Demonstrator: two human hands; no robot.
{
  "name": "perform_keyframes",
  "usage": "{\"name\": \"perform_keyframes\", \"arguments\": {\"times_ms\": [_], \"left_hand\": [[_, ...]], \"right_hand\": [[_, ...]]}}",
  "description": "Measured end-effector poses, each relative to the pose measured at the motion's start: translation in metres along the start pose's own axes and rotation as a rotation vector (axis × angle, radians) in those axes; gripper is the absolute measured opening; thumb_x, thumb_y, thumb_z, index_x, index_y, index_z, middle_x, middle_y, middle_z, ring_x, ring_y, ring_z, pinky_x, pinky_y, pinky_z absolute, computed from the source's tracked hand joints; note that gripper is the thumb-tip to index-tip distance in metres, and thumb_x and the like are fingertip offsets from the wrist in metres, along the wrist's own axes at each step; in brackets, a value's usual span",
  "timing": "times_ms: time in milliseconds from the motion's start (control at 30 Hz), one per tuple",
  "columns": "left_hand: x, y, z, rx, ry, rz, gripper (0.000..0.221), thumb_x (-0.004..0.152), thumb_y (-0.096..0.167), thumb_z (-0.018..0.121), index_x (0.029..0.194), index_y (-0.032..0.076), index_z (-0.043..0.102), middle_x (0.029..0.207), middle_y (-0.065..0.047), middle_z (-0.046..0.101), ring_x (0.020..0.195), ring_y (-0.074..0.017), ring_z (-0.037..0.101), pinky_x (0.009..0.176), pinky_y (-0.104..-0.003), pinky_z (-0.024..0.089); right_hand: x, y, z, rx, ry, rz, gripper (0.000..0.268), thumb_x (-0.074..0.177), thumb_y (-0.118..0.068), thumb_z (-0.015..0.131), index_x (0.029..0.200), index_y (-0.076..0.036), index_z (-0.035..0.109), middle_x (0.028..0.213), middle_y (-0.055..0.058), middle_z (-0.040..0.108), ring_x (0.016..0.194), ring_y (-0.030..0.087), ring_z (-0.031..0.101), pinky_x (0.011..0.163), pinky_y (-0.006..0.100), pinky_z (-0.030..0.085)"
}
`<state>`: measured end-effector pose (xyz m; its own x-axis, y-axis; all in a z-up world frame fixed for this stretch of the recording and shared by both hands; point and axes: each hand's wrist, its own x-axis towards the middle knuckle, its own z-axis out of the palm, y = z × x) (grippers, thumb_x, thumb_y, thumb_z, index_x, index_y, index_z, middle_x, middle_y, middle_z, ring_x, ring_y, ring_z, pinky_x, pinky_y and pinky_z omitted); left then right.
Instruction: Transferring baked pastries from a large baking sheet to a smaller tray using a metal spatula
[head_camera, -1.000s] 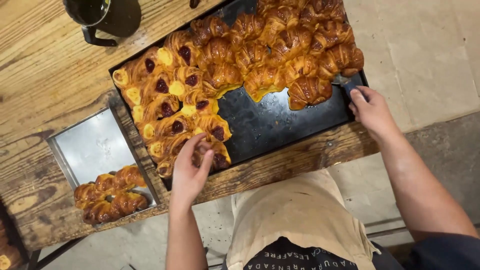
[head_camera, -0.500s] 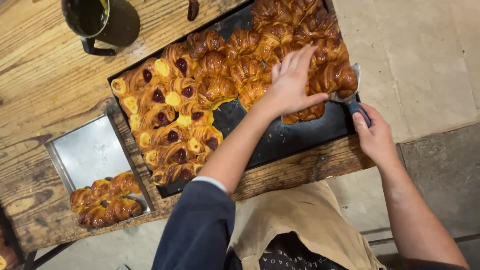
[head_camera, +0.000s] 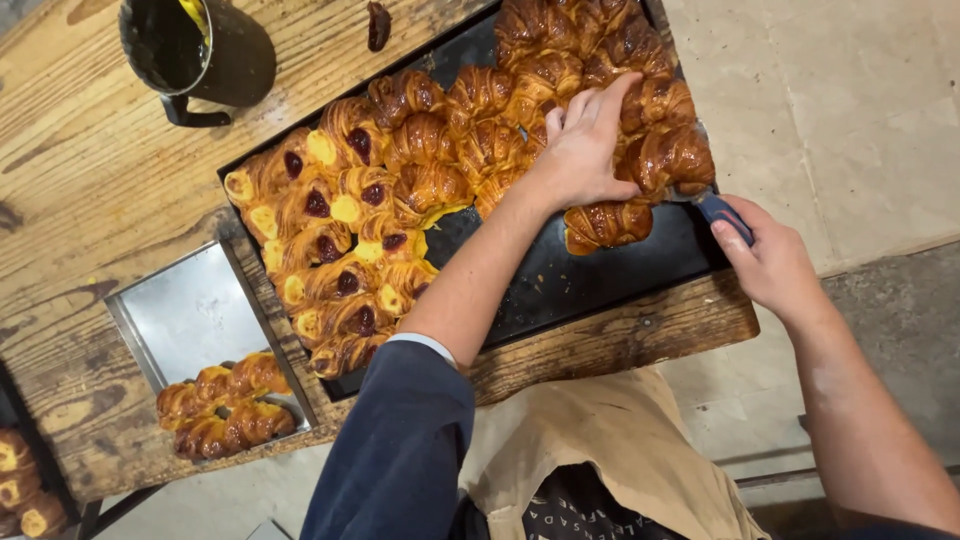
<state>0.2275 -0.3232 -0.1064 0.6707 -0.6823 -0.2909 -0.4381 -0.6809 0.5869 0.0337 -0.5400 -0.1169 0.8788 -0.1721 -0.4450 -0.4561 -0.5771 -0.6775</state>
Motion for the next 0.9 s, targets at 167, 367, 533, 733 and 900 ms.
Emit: {"name": "perform_keyframes", "arguments": {"times_ms": [167, 367, 533, 733, 900], "left_hand": [[-0.014, 0.001, -0.022, -0.165, -0.028, 0.044, 0.125, 0.063, 0.027, 0.100, 0.156, 0.020, 0.017, 0.148, -0.023, 0.042, 0.136, -0.0396, 0.038, 0.115, -0.052, 0.021], [-0.011, 0.012, -0.023, -0.125, -0.106, 0.034, 0.125, 0.064, 0.029, 0.099, 0.157, 0.026, 0.015, 0.147, -0.019, 0.042, 0.130, -0.0440, 0.035, 0.111, -0.056, 0.027], [-0.006, 0.005, -0.001, 0.063, -0.028, 0.219, 0.128, 0.063, 0.037, 0.100, 0.156, 0.013, 0.016, 0.141, -0.014, 0.057, 0.140, -0.0340, 0.037, 0.111, -0.056, 0.024], [0.004, 0.007, 0.011, 0.159, -0.037, 0.130, 0.135, 0.068, 0.052, 0.102, 0.159, 0.011, 0.011, 0.140, -0.011, 0.056, 0.130, -0.0279, 0.044, 0.109, -0.057, 0.029], [0.008, 0.009, 0.024, 0.216, 0.001, 0.073, 0.141, 0.067, 0.062, 0.103, 0.160, 0.011, 0.010, 0.147, -0.011, 0.050, 0.135, -0.0277, 0.044, 0.113, -0.063, 0.029]], "right_hand": [[-0.011, 0.005, 0.013, 0.005, 0.080, -0.090, 0.045, 0.104, -0.028, 0.052, 0.144, -0.008, 0.058, 0.138, 0.012, 0.066, 0.122, 0.030, 0.061, 0.102, 0.040, 0.043], [-0.025, 0.017, 0.026, 0.037, 0.154, -0.121, 0.046, 0.106, -0.026, 0.055, 0.146, -0.004, 0.057, 0.138, 0.015, 0.065, 0.123, 0.029, 0.061, 0.105, 0.038, 0.043], [-0.040, 0.025, 0.028, 0.063, 0.169, -0.023, 0.041, 0.107, -0.028, 0.054, 0.142, -0.007, 0.061, 0.133, 0.011, 0.067, 0.119, 0.026, 0.062, 0.102, 0.037, 0.043], [-0.004, 0.031, -0.031, -0.131, 0.007, 0.088, 0.038, 0.110, -0.034, 0.052, 0.135, -0.010, 0.068, 0.101, 0.013, 0.071, 0.086, 0.029, 0.061, 0.073, 0.041, 0.045], [0.080, 0.010, -0.087, -0.495, -0.376, 0.023, 0.036, 0.111, -0.034, 0.048, 0.135, -0.014, 0.066, 0.078, 0.005, 0.072, 0.058, 0.017, 0.063, 0.052, 0.028, 0.058]]}}
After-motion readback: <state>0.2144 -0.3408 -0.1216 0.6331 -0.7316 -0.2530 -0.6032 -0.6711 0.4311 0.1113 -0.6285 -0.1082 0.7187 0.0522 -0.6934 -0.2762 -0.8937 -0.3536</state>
